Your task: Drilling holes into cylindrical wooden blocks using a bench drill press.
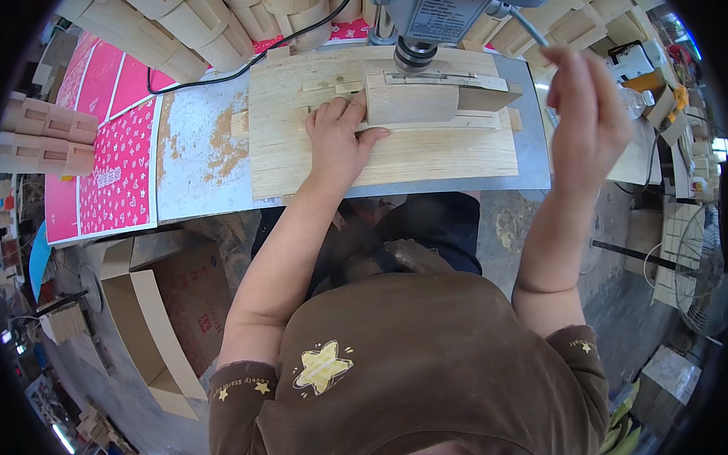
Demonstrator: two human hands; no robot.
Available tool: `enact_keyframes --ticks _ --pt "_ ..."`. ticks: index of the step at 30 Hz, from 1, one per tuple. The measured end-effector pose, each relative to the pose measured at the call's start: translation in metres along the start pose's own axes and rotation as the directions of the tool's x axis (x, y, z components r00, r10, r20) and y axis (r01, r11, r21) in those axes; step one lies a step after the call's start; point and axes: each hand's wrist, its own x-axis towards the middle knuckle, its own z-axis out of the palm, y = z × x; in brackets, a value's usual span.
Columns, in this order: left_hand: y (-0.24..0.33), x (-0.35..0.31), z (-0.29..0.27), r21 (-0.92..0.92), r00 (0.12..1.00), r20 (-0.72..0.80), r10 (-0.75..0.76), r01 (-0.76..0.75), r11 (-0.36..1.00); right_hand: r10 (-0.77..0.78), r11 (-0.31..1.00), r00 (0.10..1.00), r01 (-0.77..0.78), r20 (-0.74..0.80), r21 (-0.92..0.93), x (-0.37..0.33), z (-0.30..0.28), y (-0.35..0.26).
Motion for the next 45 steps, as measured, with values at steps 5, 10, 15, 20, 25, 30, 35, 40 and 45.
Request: enact_keyframes --ticks 5,10,15,20,25,30,35,40,45 --pt "0.002 0.002 -0.002 0.004 1.000 -0.007 0.023 -0.023 1.000 -0.083 0.987 0.978 0.107 -0.189 0.117 -0.053 0.042 0.045" --pt "0.005 0.003 -0.001 0.019 1.000 0.007 0.013 -0.013 1.000 -0.217 0.968 0.952 0.237 -0.215 0.076 -0.058 0.060 0.071" --pt "0.001 0.000 -0.002 0.023 1.000 0.000 0.007 -0.007 1.000 -0.234 0.972 0.961 0.234 -0.146 -0.022 -0.035 0.028 0.049" --pt "-0.003 0.003 -0.002 -0.038 1.000 0.010 -0.023 0.023 0.999 -0.171 0.972 0.978 0.148 -0.121 -0.180 0.092 0.017 0.008" --pt "0.009 0.015 -0.009 -0.211 0.977 0.150 -0.151 0.181 0.961 -0.132 0.991 0.991 0.131 -0.031 -0.019 0.129 0.037 0.049" --pt "-0.001 0.016 0.001 -0.401 0.963 0.173 -0.207 0.261 0.878 0.143 0.963 0.964 -0.188 0.224 0.195 0.062 0.016 0.035" --pt "-0.005 0.019 -0.010 -0.536 0.959 0.200 -0.201 0.279 0.797 -0.011 0.939 0.806 0.211 0.592 -0.270 -0.043 0.019 0.108" --pt "-0.026 -0.010 -0.082 -0.373 0.997 0.071 0.007 0.021 0.928 0.000 0.912 0.834 0.226 0.551 -0.341 -0.060 0.010 0.101" --pt "-0.060 -0.034 -0.153 -0.739 0.863 0.261 -0.433 0.467 0.485 0.051 0.918 0.838 0.175 0.544 -0.357 -0.068 0.006 0.086"
